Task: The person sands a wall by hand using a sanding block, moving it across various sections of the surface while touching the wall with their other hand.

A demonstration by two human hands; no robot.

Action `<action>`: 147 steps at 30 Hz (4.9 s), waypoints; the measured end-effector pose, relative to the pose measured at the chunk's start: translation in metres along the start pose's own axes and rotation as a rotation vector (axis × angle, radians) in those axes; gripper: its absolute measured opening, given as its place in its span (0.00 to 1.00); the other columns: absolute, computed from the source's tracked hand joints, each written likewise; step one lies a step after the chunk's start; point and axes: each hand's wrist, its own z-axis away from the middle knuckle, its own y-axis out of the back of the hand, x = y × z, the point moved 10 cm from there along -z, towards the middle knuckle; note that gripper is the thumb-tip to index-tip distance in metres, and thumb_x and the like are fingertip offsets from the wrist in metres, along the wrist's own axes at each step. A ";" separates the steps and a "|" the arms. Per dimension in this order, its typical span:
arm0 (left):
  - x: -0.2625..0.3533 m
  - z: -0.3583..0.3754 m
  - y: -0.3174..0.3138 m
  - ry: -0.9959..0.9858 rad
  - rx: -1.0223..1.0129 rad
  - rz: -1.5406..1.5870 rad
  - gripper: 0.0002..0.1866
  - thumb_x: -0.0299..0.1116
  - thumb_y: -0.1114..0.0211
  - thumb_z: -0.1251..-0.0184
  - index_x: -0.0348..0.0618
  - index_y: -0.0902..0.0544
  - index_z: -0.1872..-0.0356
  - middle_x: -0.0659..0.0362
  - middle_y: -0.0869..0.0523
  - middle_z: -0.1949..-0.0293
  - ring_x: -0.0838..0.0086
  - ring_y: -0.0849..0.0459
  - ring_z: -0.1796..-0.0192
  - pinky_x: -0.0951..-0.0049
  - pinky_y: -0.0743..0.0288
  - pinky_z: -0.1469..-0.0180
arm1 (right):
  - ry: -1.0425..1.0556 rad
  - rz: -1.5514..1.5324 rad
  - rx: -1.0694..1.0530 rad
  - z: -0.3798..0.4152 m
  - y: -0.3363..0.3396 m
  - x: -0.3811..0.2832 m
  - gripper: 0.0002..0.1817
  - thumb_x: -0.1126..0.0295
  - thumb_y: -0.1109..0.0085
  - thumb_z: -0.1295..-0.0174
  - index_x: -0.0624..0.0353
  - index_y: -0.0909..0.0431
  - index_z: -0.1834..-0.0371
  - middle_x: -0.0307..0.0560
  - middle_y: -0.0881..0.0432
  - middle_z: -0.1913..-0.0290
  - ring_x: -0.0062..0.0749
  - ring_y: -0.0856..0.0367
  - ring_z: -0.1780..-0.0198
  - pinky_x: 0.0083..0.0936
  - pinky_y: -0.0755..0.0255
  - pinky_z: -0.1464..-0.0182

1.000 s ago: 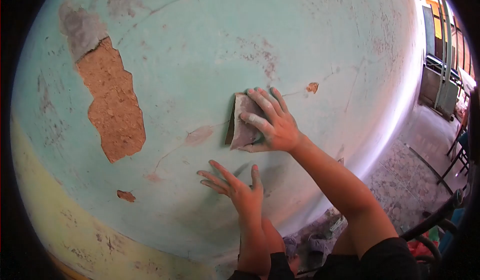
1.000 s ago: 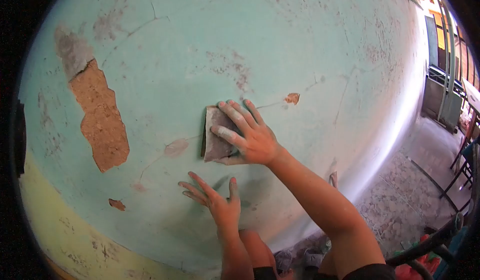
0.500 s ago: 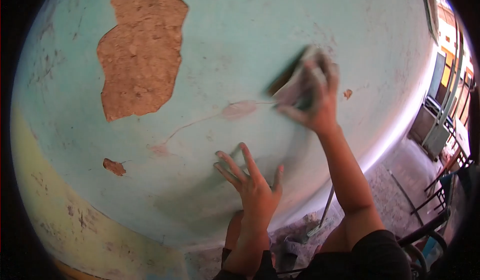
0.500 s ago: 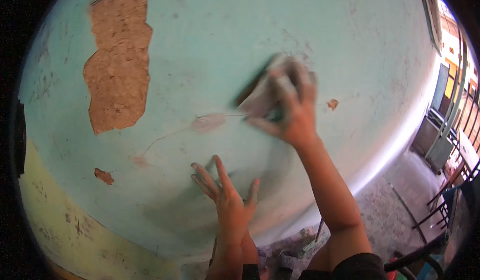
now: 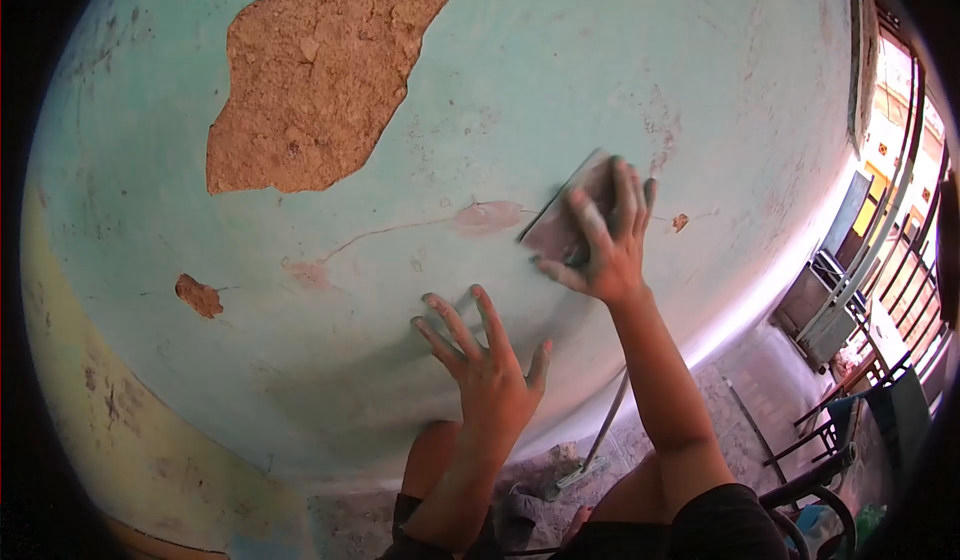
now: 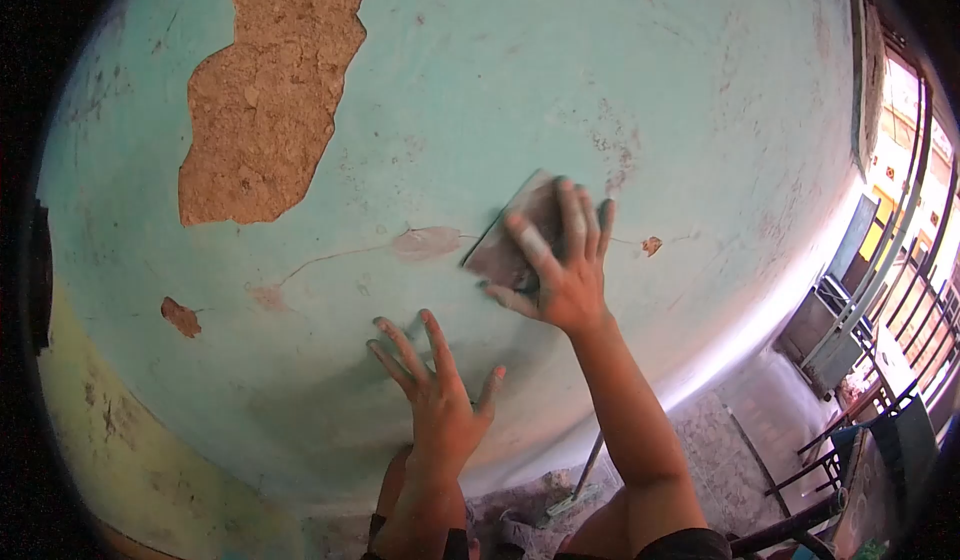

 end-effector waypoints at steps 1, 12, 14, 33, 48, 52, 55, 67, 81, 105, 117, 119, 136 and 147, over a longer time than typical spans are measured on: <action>0.000 -0.001 0.001 -0.008 0.009 0.001 0.54 0.55 0.34 0.38 0.37 0.57 0.22 0.25 0.71 0.27 0.20 0.72 0.28 0.25 0.67 0.31 | 0.004 0.006 0.009 -0.001 0.001 0.007 0.53 0.42 0.27 0.56 0.51 0.38 0.26 0.69 0.51 0.24 0.64 0.52 0.23 0.63 0.60 0.27; -0.004 0.002 -0.002 -0.021 -0.013 0.024 0.55 0.56 0.33 0.39 0.42 0.57 0.22 0.29 0.73 0.26 0.19 0.73 0.28 0.23 0.65 0.32 | -0.228 -0.123 0.109 0.008 0.007 0.039 0.51 0.46 0.26 0.55 0.54 0.38 0.28 0.70 0.46 0.27 0.62 0.43 0.27 0.67 0.58 0.28; -0.007 0.002 0.000 -0.025 -0.016 0.020 0.56 0.57 0.33 0.40 0.42 0.57 0.22 0.29 0.73 0.26 0.19 0.73 0.28 0.23 0.65 0.32 | -0.476 -0.112 0.303 0.022 0.018 0.068 0.52 0.47 0.24 0.55 0.51 0.39 0.27 0.69 0.45 0.27 0.61 0.39 0.29 0.68 0.53 0.31; -0.004 0.003 -0.005 -0.082 -0.033 -0.015 0.57 0.56 0.32 0.39 0.34 0.58 0.23 0.23 0.73 0.28 0.17 0.76 0.30 0.20 0.69 0.34 | -0.210 -0.142 0.238 0.018 0.021 0.059 0.51 0.47 0.22 0.63 0.44 0.32 0.30 0.67 0.42 0.27 0.60 0.40 0.28 0.65 0.55 0.28; 0.000 0.001 -0.016 -0.016 -0.090 0.012 0.57 0.54 0.32 0.38 0.36 0.61 0.22 0.27 0.76 0.27 0.19 0.77 0.29 0.21 0.68 0.33 | 0.120 -0.252 0.028 0.038 0.005 0.013 0.53 0.45 0.20 0.64 0.34 0.37 0.30 0.64 0.39 0.27 0.61 0.39 0.28 0.65 0.57 0.27; 0.000 0.003 -0.011 -0.075 -0.041 -0.026 0.57 0.54 0.32 0.39 0.36 0.60 0.22 0.27 0.75 0.27 0.19 0.76 0.29 0.21 0.68 0.33 | -0.193 -0.187 0.246 0.040 0.022 0.078 0.56 0.49 0.21 0.62 0.45 0.42 0.26 0.69 0.43 0.27 0.64 0.40 0.28 0.66 0.58 0.28; -0.001 0.004 -0.015 -0.050 -0.053 -0.038 0.57 0.55 0.33 0.38 0.36 0.60 0.22 0.27 0.75 0.27 0.19 0.76 0.29 0.21 0.69 0.33 | 0.061 -0.231 0.034 0.045 0.002 0.022 0.47 0.49 0.23 0.60 0.36 0.33 0.31 0.65 0.38 0.28 0.61 0.38 0.29 0.68 0.57 0.28; 0.001 0.004 -0.017 -0.030 -0.074 -0.085 0.57 0.55 0.32 0.39 0.36 0.61 0.22 0.27 0.75 0.27 0.20 0.77 0.28 0.22 0.66 0.33 | 0.144 -0.270 -0.038 0.032 -0.006 -0.016 0.49 0.45 0.20 0.66 0.31 0.31 0.33 0.61 0.38 0.27 0.56 0.39 0.27 0.61 0.49 0.28; -0.005 0.000 0.038 0.014 0.247 0.078 0.43 0.38 0.32 0.36 0.39 0.45 0.25 0.36 0.54 0.25 0.39 0.52 0.24 0.42 0.49 0.28 | -0.303 -0.216 0.327 0.020 0.019 0.047 0.57 0.43 0.19 0.66 0.44 0.37 0.28 0.66 0.39 0.28 0.58 0.38 0.29 0.65 0.54 0.30; -0.037 -0.010 0.030 0.093 0.340 -0.076 0.50 0.49 0.37 0.32 0.35 0.59 0.22 0.38 0.66 0.22 0.37 0.65 0.22 0.36 0.65 0.26 | -0.301 -0.273 0.328 0.009 0.013 0.036 0.55 0.46 0.20 0.65 0.51 0.33 0.30 0.62 0.43 0.26 0.58 0.43 0.27 0.59 0.49 0.28; -0.045 -0.011 0.021 0.040 0.306 -0.164 0.50 0.51 0.41 0.30 0.32 0.61 0.23 0.34 0.67 0.23 0.30 0.68 0.23 0.31 0.64 0.29 | -0.024 -0.166 0.070 0.023 0.004 0.008 0.50 0.44 0.21 0.66 0.45 0.30 0.33 0.55 0.34 0.30 0.54 0.37 0.29 0.58 0.47 0.28; -0.047 -0.010 0.022 0.033 0.322 -0.171 0.50 0.54 0.42 0.30 0.33 0.61 0.23 0.34 0.68 0.23 0.31 0.68 0.23 0.31 0.64 0.29 | 0.076 -0.237 0.009 0.026 0.000 0.000 0.50 0.43 0.21 0.66 0.40 0.29 0.34 0.54 0.34 0.29 0.55 0.39 0.27 0.58 0.48 0.27; -0.040 -0.012 0.022 0.065 0.352 -0.172 0.55 0.57 0.38 0.34 0.31 0.61 0.23 0.32 0.67 0.24 0.29 0.66 0.24 0.28 0.61 0.30 | -0.079 -0.196 0.167 0.054 0.030 0.083 0.54 0.47 0.19 0.64 0.54 0.34 0.30 0.61 0.38 0.29 0.58 0.36 0.31 0.51 0.36 0.32; -0.038 -0.012 0.023 0.072 0.325 -0.180 0.54 0.57 0.39 0.34 0.30 0.60 0.23 0.30 0.65 0.24 0.27 0.65 0.25 0.26 0.59 0.32 | -0.050 -0.121 0.096 0.071 0.009 0.056 0.57 0.37 0.22 0.64 0.48 0.37 0.30 0.60 0.38 0.27 0.58 0.40 0.27 0.59 0.51 0.27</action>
